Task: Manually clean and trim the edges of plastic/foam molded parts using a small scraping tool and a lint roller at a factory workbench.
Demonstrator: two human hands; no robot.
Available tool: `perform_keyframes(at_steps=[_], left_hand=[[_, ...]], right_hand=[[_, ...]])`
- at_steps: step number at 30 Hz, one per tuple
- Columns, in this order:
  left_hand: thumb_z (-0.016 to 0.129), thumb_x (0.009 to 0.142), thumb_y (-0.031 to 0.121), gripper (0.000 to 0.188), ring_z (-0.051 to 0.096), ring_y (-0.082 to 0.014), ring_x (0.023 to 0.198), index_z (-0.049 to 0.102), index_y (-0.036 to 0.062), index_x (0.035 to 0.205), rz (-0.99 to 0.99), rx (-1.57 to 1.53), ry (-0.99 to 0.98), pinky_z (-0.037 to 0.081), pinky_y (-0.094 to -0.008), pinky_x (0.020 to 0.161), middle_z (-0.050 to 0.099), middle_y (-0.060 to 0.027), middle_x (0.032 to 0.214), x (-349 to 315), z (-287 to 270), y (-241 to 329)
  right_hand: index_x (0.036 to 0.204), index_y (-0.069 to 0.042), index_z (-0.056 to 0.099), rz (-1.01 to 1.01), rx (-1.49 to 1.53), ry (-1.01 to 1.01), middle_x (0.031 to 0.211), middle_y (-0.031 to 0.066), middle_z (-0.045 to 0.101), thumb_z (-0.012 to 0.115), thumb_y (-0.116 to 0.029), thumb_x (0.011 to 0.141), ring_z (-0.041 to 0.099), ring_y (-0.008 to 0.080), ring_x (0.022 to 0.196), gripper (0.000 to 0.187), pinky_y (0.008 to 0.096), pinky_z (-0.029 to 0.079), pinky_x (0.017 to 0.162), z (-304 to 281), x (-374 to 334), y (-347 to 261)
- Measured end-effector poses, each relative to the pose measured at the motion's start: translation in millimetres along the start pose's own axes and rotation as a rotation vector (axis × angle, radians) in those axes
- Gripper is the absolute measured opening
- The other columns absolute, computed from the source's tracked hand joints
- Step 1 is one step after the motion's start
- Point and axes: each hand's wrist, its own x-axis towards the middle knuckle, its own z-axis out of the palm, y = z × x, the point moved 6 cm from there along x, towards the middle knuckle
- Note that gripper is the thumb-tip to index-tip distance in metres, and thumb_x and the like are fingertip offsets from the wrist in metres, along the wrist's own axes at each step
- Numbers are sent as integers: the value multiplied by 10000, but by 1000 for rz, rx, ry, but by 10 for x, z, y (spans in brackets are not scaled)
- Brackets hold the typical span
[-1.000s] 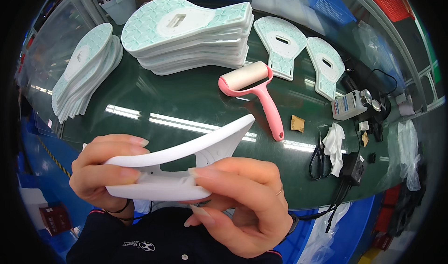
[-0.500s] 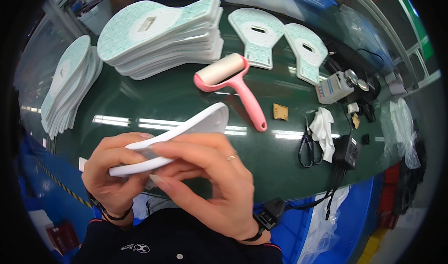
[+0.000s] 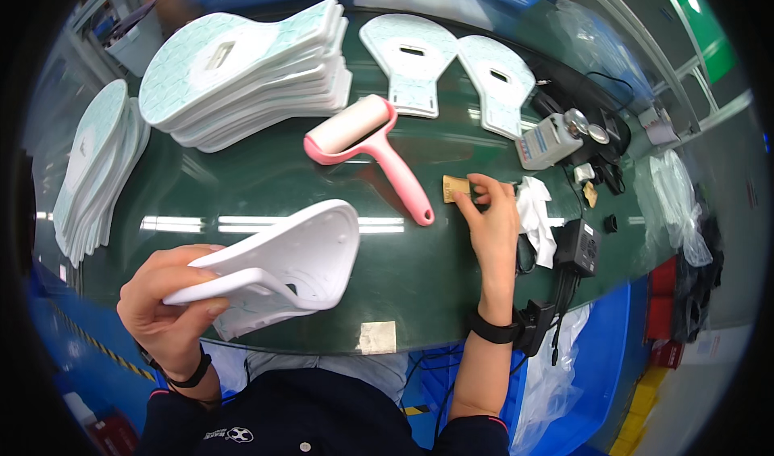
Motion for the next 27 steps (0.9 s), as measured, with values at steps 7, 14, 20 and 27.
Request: perform_keyframes(at_steps=[7, 14, 20, 27], left_hand=[[736, 609, -14, 315, 624, -241, 797, 645, 42, 905, 89, -33, -104, 499, -275, 661, 622, -127, 903, 57, -17, 45], [688, 603, -84, 260, 613, -291, 857, 621, -14, 844, 25, -48, -200, 511, -335, 718, 596, -175, 887, 76, 31, 134], [666, 599, -110, 290, 622, -284, 841, 605, -23, 869, -1, -94, -229, 517, -306, 697, 601, -191, 893, 56, 54, 124], [640, 587, -127, 286, 643, -285, 779, 607, -17, 848, 22, -100, -272, 530, -293, 649, 625, -185, 852, 51, 93, 176]], right_hand=[[910, 6, 498, 54, 651, 24, 928, 113, 563, 562, -88, 827, 552, 148, 841, 141, 252, 447, 664, -115, -5, -314], [943, 13, 487, -286, 1141, -54, 722, 126, 579, 583, 12, 731, 575, 161, 658, 232, 250, 461, 480, -544, -653, -1847], [851, -34, 538, -480, 1043, -162, 649, 52, 537, 655, 68, 566, 496, 147, 527, 325, 231, 407, 467, -315, -863, -2183], [815, -86, 423, -588, 857, -28, 600, 44, 454, 612, 116, 592, 419, 140, 444, 355, 223, 394, 442, -295, -954, -2247]])
